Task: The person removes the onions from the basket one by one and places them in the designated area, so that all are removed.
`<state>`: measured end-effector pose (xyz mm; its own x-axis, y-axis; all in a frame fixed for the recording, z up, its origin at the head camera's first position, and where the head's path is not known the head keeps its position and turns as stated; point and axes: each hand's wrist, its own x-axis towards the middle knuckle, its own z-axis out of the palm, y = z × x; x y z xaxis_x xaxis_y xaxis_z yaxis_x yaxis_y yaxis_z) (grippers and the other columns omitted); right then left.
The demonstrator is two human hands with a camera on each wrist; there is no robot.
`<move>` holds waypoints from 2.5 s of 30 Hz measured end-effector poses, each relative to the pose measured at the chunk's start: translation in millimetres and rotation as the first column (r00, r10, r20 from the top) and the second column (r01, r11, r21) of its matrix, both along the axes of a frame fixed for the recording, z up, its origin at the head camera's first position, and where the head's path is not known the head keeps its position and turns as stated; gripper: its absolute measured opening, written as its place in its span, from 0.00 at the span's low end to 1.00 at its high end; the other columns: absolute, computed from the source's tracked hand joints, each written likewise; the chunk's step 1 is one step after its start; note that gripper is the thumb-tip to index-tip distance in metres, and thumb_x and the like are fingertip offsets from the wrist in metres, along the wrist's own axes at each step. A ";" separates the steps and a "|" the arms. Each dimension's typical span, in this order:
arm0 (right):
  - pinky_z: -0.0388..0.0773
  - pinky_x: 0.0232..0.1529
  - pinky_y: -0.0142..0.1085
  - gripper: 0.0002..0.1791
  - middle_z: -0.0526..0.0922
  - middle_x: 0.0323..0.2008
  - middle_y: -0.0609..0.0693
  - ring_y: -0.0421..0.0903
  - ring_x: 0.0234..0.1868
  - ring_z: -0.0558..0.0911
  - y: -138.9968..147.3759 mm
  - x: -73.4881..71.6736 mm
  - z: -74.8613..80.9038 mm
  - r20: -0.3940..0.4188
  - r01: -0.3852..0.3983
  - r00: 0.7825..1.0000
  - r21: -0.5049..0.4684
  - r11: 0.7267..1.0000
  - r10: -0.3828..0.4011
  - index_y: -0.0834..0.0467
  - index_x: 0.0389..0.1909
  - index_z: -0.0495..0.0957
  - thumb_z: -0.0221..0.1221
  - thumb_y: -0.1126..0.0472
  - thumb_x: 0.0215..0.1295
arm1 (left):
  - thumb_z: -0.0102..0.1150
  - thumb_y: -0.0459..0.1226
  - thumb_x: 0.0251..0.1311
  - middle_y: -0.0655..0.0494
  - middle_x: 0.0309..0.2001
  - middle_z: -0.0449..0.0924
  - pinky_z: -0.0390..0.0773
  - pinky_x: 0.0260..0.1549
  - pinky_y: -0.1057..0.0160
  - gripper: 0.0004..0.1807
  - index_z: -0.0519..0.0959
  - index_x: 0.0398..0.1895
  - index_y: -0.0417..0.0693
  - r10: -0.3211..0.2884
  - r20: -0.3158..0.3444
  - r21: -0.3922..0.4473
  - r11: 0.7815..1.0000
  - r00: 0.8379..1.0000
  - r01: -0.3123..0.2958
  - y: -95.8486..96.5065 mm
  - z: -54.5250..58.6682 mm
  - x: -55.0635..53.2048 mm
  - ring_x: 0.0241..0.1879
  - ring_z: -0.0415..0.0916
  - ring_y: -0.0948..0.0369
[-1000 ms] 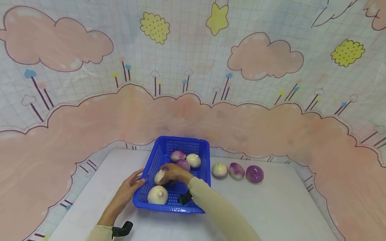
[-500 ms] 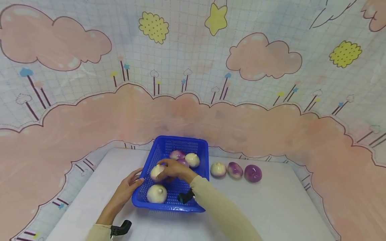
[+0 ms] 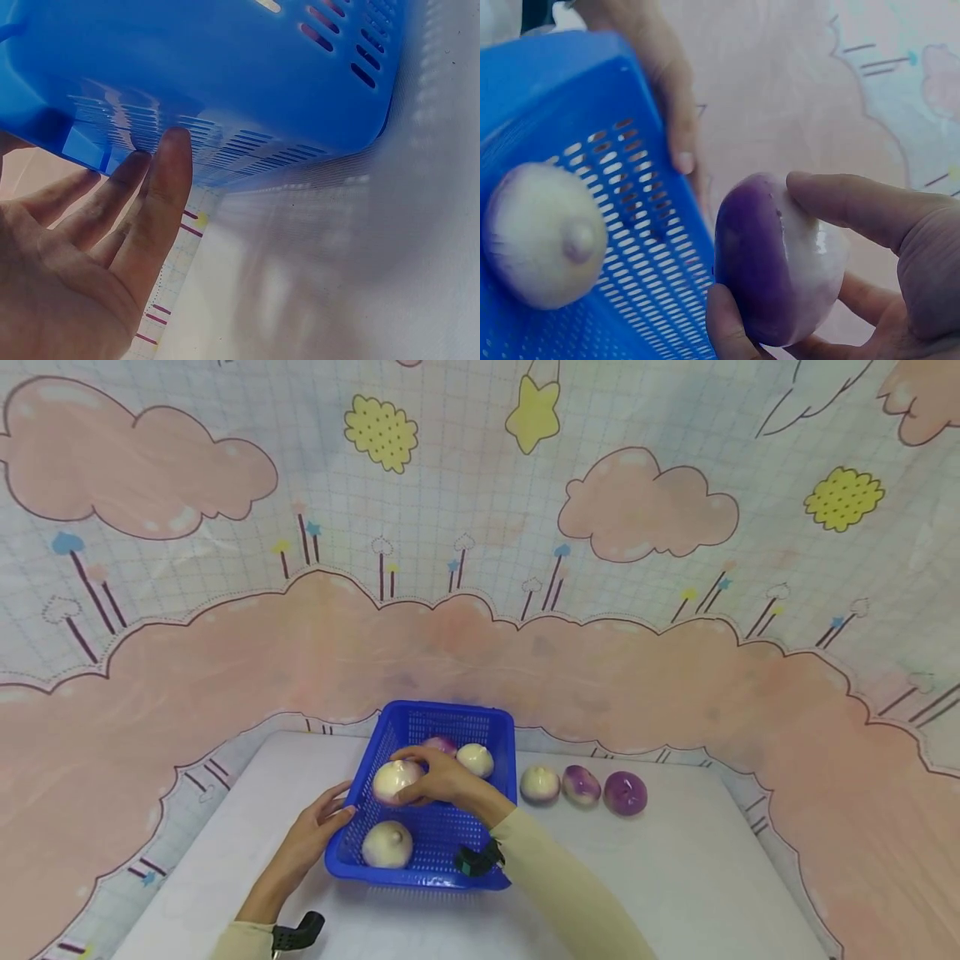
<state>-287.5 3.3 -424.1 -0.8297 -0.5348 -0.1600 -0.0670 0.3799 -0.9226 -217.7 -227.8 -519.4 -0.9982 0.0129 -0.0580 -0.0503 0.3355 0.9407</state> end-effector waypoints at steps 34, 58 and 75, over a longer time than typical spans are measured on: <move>0.79 0.46 0.41 0.34 0.74 0.62 0.53 0.53 0.53 0.76 91.4 33.9 4.9 -0.233 0.123 0.963 -0.062 0.990 -0.135 0.46 0.62 0.73 0.72 0.60 0.51 | 0.51 0.50 0.71 0.33 0.72 0.60 0.66 0.65 0.37 0.36 0.53 0.77 0.49 0.001 -0.001 0.016 1.000 1.000 -0.001 0.7 -1.6 2.3 0.70 0.60 0.35; 0.81 0.47 0.46 0.36 0.74 0.63 0.55 0.56 0.56 0.77 153.9 43.3 -8.8 -0.200 0.368 0.902 -0.108 0.923 -0.383 0.47 0.62 0.74 0.72 0.63 0.50 | 0.51 0.50 0.71 0.33 0.72 0.60 0.67 0.65 0.37 0.36 0.53 0.77 0.50 -0.010 -0.011 0.028 1.000 1.000 0.010 0.7 -0.5 0.8 0.70 0.61 0.36; 0.81 0.45 0.42 0.35 0.72 0.62 0.61 0.59 0.53 0.77 185.9 43.9 -40.1 -0.235 0.482 0.842 -0.074 0.873 -0.485 0.56 0.62 0.74 0.71 0.67 0.49 | 0.50 0.50 0.72 0.33 0.72 0.59 0.67 0.65 0.37 0.36 0.53 0.77 0.50 -0.013 0.000 0.027 1.000 1.000 0.013 -0.2 0.0 0.8 0.70 0.61 0.36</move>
